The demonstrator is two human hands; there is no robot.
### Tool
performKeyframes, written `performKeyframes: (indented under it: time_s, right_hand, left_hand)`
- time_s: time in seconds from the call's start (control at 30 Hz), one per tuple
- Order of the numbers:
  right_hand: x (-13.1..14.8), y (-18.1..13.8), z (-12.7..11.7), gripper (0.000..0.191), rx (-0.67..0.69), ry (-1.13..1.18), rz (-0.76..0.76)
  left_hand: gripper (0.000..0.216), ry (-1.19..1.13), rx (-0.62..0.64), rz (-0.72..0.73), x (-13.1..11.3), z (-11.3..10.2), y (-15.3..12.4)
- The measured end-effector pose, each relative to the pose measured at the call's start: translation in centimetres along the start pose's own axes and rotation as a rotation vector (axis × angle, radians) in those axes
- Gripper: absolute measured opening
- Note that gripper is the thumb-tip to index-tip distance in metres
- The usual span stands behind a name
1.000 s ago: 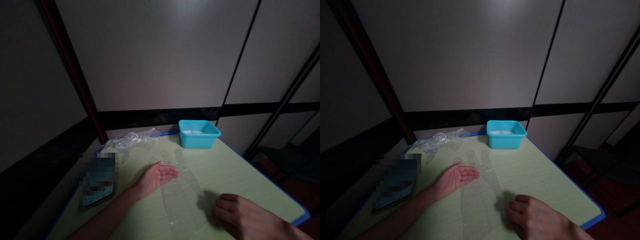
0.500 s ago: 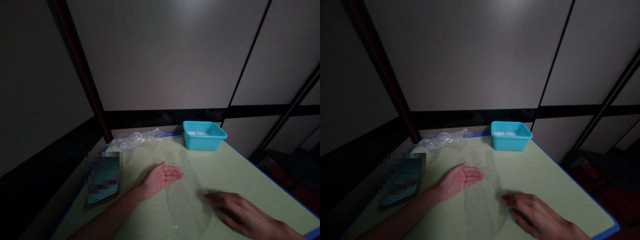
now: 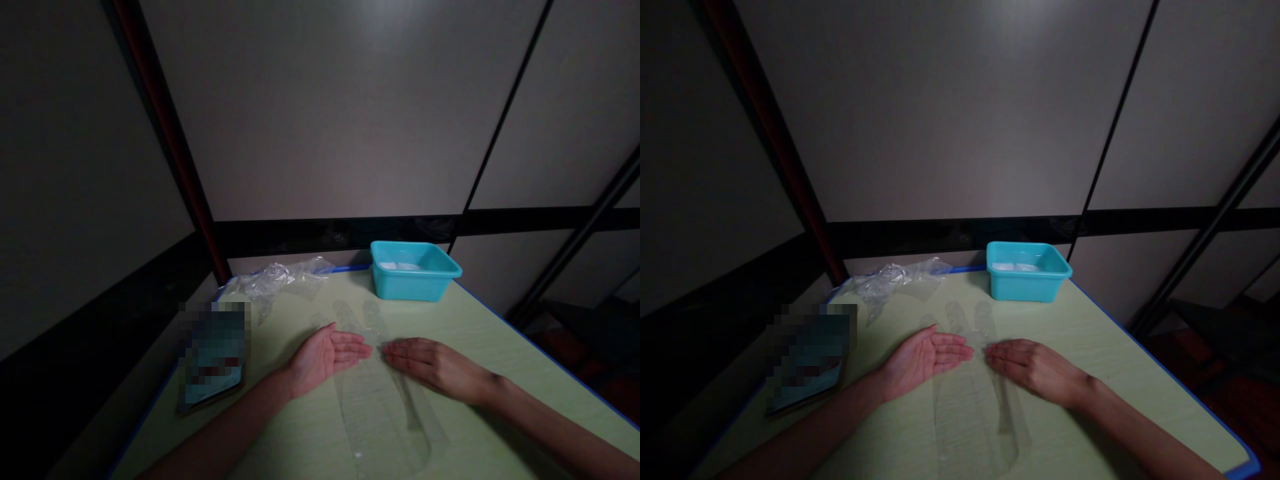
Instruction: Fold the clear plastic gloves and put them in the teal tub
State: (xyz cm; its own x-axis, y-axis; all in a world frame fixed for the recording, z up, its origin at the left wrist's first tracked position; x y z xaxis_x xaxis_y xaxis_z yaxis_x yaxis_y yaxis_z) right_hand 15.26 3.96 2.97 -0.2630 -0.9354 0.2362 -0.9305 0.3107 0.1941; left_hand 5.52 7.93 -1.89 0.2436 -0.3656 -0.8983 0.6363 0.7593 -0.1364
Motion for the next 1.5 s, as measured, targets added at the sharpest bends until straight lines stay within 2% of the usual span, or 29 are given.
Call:
performKeyframes:
  time_s: [0.13,0.3,0.5,0.67,0.83,1.1,1.3,1.5]
  right_hand:
    - [-0.1,0.2,0.2,0.035,0.000,0.073,-0.007]
    - [-0.1,-0.1,0.0,0.035,-0.025,0.103,0.001]
    - [-0.4,-0.3,-0.1,0.034,-0.041,0.123,0.039]
    - [-0.4,-0.3,-0.3,0.034,-0.065,0.140,0.039]
    - [-0.4,-0.3,-0.4,0.032,-0.090,0.178,0.030]
    - [-1.6,0.2,-1.4,0.029,-0.122,0.423,0.120]
    - [-3.9,1.4,-1.5,0.028,-0.126,0.627,0.272]
    - [-5.9,1.6,-1.0,0.032,-0.198,0.756,0.397]
  left_hand:
    - [0.048,-0.013,0.026,0.020,-0.2,0.3,0.0]
    - [0.043,0.027,0.003,0.116,-1.8,0.1,-0.9]
    - [0.023,0.463,-0.325,0.153,-3.5,-2.6,-3.8]
    - [0.017,0.874,-0.464,0.194,-4.3,-2.0,-5.5]
    - [0.020,1.201,-0.469,0.204,-4.3,-0.9,-5.5]
    - [0.035,1.375,-0.458,0.220,-3.7,-1.0,-5.3]
    - [0.046,1.489,-0.383,0.274,-4.0,0.6,-5.6]
    - [0.049,1.593,-0.353,0.347,-4.0,1.9,-5.7]
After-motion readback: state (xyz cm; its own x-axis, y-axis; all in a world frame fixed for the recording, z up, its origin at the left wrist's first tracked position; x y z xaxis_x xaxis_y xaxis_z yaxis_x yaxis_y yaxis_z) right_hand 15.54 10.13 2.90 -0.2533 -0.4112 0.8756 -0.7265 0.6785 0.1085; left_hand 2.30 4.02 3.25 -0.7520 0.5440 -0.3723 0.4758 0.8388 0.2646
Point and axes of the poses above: each hand's wrist, its own y-axis towards the middle knuckle, its own z-axis out of the palm, x = y × z, the point moved 10 cm from there along y, towards the middle knuckle, and after that the axes turned 15 degrees about y, right-handed, at the moved point
